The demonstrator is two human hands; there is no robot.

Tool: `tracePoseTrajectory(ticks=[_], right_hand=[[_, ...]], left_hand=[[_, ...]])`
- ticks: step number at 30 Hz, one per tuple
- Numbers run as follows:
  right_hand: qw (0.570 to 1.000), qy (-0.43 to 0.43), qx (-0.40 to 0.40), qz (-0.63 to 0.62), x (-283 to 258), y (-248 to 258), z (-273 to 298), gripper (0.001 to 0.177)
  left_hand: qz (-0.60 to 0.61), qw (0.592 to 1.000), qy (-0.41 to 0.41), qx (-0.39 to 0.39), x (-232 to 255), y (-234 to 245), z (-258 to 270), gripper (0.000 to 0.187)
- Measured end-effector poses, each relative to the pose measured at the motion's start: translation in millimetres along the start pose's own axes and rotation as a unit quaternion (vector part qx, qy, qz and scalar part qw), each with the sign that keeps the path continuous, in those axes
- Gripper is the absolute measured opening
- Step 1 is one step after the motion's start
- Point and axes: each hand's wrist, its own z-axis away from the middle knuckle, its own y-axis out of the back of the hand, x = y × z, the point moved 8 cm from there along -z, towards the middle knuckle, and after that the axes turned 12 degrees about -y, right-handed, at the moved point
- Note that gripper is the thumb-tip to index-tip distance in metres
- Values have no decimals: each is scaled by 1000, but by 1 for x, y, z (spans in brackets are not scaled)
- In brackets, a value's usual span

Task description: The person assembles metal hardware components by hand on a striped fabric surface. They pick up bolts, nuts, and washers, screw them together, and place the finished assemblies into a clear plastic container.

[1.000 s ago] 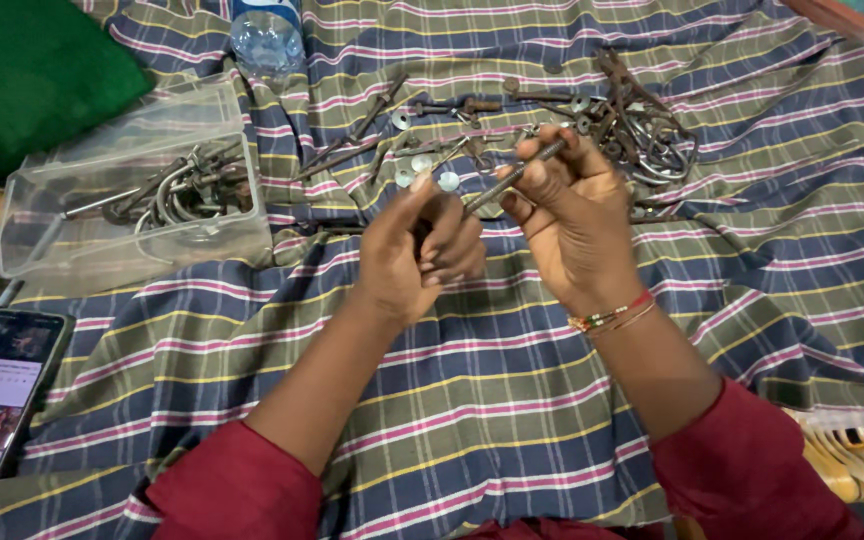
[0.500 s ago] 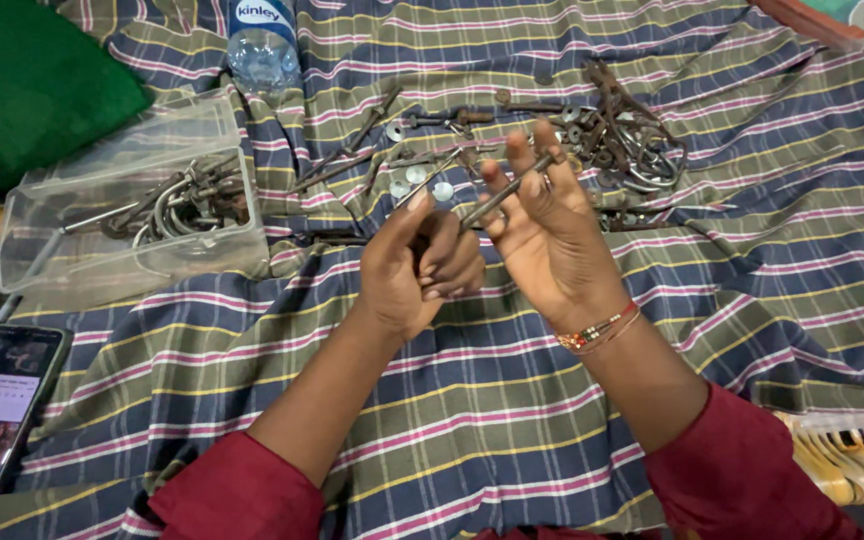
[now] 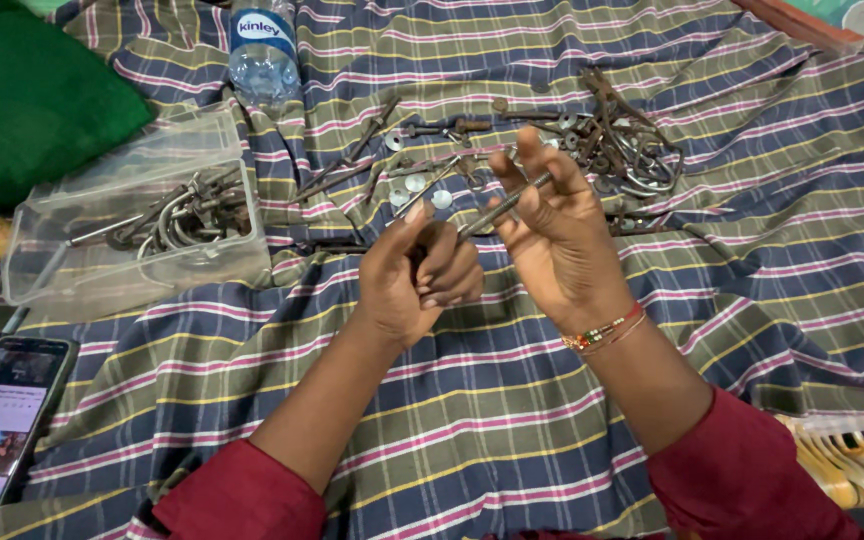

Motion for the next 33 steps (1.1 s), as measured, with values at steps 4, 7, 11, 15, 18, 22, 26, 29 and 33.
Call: tracePoseTrajectory(ticks=[4, 7, 11, 15, 18, 22, 26, 29, 33], right_hand=[[1000, -5, 29, 12, 6, 8, 1, 31], [999, -13, 2, 30, -1, -5, -1, 50], [999, 0, 6, 42, -5, -2, -1, 34], [999, -7, 15, 35, 0, 3, 0, 35], [999, -9, -4, 33, -6, -5, 0, 45], [999, -3, -17, 51, -10, -1, 2, 35], [982, 65, 37, 173, -23, 18, 7, 27], [952, 115, 88, 271, -44, 1, 6, 36], [938, 66, 72, 332, -39, -32, 34, 62]], left_hand=[[-1, 1000, -3, 0, 1, -1, 0, 61], [-16, 1000, -1, -3, 3, -1, -1, 61], [-52, 999, -9, -16, 5, -2, 0, 62], [-20, 1000, 3, -13, 2, -1, -1, 61], [-34, 999, -3, -15, 3, -1, 0, 62], [-33, 999, -1, -19, 3, -1, -2, 61], [-58, 998, -19, -19, 10, -3, 2, 59], [-96, 994, -34, -40, 24, -11, 1, 58], [-51, 998, -16, -22, 20, -7, 3, 61]])
